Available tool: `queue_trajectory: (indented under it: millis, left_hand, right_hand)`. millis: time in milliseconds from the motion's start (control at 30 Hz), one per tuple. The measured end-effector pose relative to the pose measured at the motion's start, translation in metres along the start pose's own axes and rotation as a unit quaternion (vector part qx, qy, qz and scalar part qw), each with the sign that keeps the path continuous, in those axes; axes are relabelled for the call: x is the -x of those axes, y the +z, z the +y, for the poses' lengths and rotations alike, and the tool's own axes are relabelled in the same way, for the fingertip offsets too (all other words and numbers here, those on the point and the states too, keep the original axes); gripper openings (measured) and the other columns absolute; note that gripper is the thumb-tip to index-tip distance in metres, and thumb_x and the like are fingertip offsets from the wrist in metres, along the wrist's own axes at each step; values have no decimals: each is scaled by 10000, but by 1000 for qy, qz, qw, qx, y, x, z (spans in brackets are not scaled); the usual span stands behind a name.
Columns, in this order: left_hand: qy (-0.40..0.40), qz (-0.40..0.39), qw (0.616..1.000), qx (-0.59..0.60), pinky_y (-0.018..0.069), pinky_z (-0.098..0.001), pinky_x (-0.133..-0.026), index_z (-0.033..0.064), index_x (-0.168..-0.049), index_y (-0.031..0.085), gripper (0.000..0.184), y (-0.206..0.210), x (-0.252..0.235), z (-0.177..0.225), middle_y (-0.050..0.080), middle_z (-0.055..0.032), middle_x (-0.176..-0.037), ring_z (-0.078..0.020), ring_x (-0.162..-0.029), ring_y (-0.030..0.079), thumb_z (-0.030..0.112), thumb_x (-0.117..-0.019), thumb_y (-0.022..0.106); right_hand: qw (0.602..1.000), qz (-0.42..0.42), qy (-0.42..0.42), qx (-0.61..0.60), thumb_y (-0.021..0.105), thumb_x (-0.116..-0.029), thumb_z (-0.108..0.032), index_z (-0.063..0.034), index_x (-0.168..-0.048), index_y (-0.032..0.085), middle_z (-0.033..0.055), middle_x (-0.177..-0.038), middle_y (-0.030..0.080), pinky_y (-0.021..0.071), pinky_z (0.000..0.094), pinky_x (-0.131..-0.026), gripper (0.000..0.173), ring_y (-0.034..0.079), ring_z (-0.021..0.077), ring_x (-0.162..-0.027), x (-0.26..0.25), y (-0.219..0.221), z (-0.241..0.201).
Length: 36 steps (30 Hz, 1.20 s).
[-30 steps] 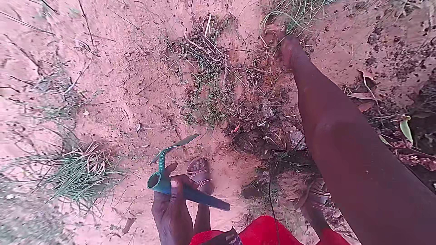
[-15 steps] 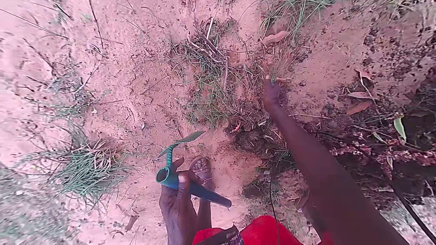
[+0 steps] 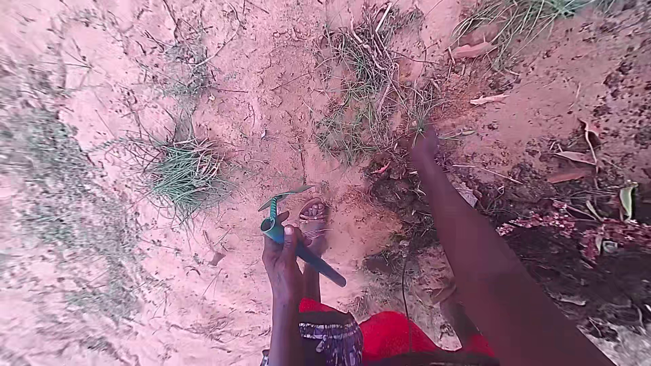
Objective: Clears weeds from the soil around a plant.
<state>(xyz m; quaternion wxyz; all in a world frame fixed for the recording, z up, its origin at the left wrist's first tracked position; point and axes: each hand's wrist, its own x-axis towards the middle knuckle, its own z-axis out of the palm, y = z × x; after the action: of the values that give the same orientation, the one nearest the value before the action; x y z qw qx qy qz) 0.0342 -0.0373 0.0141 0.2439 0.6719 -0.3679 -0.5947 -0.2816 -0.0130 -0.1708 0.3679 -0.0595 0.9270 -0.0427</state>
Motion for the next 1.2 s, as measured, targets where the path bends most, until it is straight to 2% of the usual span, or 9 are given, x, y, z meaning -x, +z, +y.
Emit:
queue_trajectory:
  millis: [167, 267, 333, 400, 467, 600, 700, 1000, 1200]
  left_hand:
    - [-59, 119, 991, 26, 569, -224, -576, 16, -1259, 485, 224, -14, 0, 12, 574, 54, -667, -56, -548, 605, 87, -1076, 377]
    - [-77, 158, 983, 53, 576, -229, -568, 15, -1259, 476, 219, -25, 1, 9, 564, 53, -650, -57, -535, 604, 106, -1095, 363]
    - [-79, 177, 978, 73, 577, -224, -571, 20, -1215, 485, 185, -27, 2, 5, 576, 48, -638, -55, -535, 613, 101, -1098, 366]
    - [-82, 198, 973, 85, 570, -209, -589, 23, -1181, 490, 158, -25, 5, 0, 596, 36, -681, -38, -578, 622, 67, -1085, 373]
    - [-92, 208, 969, 98, 571, -211, -653, 4, -1215, 489, 216, -21, 7, 0, 611, 1, -813, -33, -690, 640, 7, -1039, 364]
    - [-108, 203, 967, 108, 570, -222, -710, -10, -1231, 495, 239, -17, 6, -2, 628, -19, -877, -41, -763, 652, -2, -1036, 357]
    - [-123, 174, 971, 109, 561, -225, -562, 17, -1216, 485, 184, -11, 2, 4, 568, 33, -650, -54, -542, 601, 109, -1102, 374]
    - [15, 91, 990, 103, 605, -236, -643, 30, -1347, 389, 324, -28, 31, 21, 625, 96, -692, -43, -607, 660, 82, -1033, 325]
    - [85, 93, 987, 96, 613, -233, -695, 47, -1352, 372, 362, -42, 101, 54, 658, 149, -736, -20, -660, 683, 157, -1011, 422]
  right_hand:
    - [973, -7, -173, -155, 479, -1097, -198, 120, -1303, 601, 338, -1212, 661, 455, 566, -1054, 398, 634, 448, -1191, 143, 22, -75]
    - [915, -9, -338, -218, 616, -995, -46, 89, -1144, 670, 283, -1054, 694, 536, 580, -864, 208, 691, 422, -999, 220, 39, -141]
    - [868, -102, -454, -175, 650, -897, 69, -2, -1267, 648, 231, -1278, 644, 529, 578, -789, 377, 662, 431, -1046, 269, 50, -187]
    - [835, -233, -498, -27, 666, -866, 73, -180, -1598, 402, 160, -1675, 295, 567, 523, -807, 818, 630, 412, -1149, 300, 70, -230]
    - [807, -270, -521, 61, 621, -905, 83, -261, -1667, 210, 200, -1722, 108, 579, 479, -750, 931, 679, 396, -1051, 318, 79, -244]
    - [833, -187, -521, -8, 614, -918, 100, -87, -1463, 577, 176, -1541, 513, 582, 459, -796, 578, 709, 367, -1011, 312, 52, -161]
    - [894, -155, -419, -17, 585, -981, -29, 20, -1133, 755, 221, -1176, 735, 567, 514, -907, 233, 727, 397, -1037, 284, 27, -69]
    - [974, -114, -171, -94, 633, -939, 6, 78, -1054, 741, 259, -1158, 718, 541, 593, -923, 174, 706, 431, -1043, 330, -40, 63]
    - [954, -278, -109, -26, 576, -1001, -70, 69, -1165, 695, 269, -1090, 715, 528, 549, -969, 246, 696, 416, -1054, 391, -74, 88]
